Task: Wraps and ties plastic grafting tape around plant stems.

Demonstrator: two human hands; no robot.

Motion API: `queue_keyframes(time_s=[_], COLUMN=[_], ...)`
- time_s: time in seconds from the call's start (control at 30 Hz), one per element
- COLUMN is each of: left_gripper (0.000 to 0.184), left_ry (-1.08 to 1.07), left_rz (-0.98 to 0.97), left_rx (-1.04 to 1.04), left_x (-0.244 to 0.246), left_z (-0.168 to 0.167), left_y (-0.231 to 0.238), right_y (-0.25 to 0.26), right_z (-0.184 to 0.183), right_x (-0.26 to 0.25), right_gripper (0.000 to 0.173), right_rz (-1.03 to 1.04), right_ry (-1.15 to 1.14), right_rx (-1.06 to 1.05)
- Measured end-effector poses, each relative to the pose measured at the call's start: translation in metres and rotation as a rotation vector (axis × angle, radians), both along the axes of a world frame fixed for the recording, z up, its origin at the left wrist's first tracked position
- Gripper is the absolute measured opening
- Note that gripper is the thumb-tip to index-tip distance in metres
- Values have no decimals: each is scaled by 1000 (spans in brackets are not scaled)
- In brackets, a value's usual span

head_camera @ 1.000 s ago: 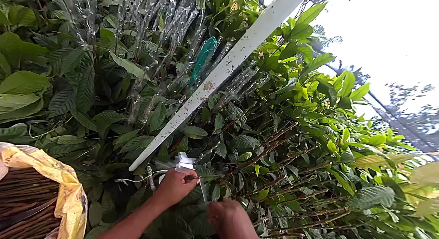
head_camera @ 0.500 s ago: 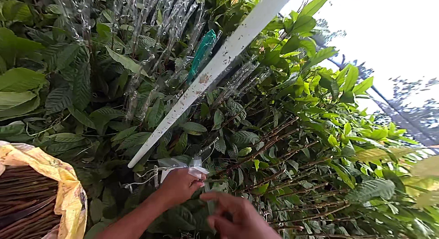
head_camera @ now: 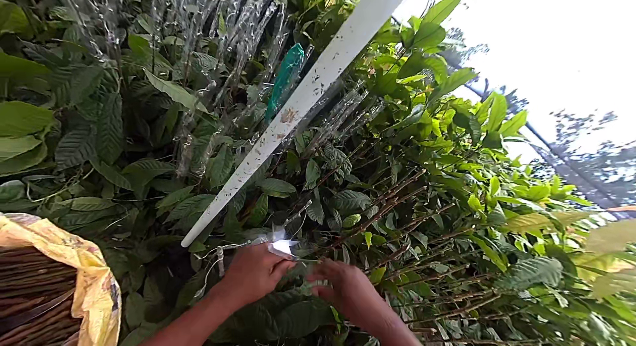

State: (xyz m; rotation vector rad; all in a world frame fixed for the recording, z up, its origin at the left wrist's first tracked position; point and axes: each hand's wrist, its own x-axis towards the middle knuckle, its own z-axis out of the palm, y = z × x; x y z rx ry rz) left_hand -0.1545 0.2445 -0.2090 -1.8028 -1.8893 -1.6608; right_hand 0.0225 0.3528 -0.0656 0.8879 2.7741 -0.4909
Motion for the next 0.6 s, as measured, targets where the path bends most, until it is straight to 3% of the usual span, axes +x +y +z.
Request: queue_keyframes(time_s=[0.1, 0.2, 0.27, 0.33, 0.4, 0.43, 0.53, 0.6], left_gripper=[26, 23, 21, 21, 22, 23, 24, 23], left_ry=[-86, -150, -96, -31, 14, 20, -54, -92], left_rz=[28, -127, -244, -284, -195, -133, -3, -7], left_rx=[-11, -129, -236, -226, -55, 12, 67, 55], left_x=[-1, 6, 14, 16, 12, 8, -1, -2], left_z=[1, 4, 9, 9, 3, 1, 2, 4], left_y=[3, 8, 6, 2, 1, 2, 4, 7], right_y=[-35, -76, -67, -21, 10, 9, -23, -54], right_z=[-26, -22, 0, 22, 21, 12, -12, -8], right_x=[20, 11, -5, -18, -19, -16, 9, 23], right_gripper=[22, 27, 24, 35, 46, 44, 27, 32], right_rz=[39, 229, 170, 85, 13, -17, 6, 141], right_ry=[162, 225, 225, 147, -15, -34, 174, 279], right_rx=[100, 279, 72, -149, -81, -16, 96, 129])
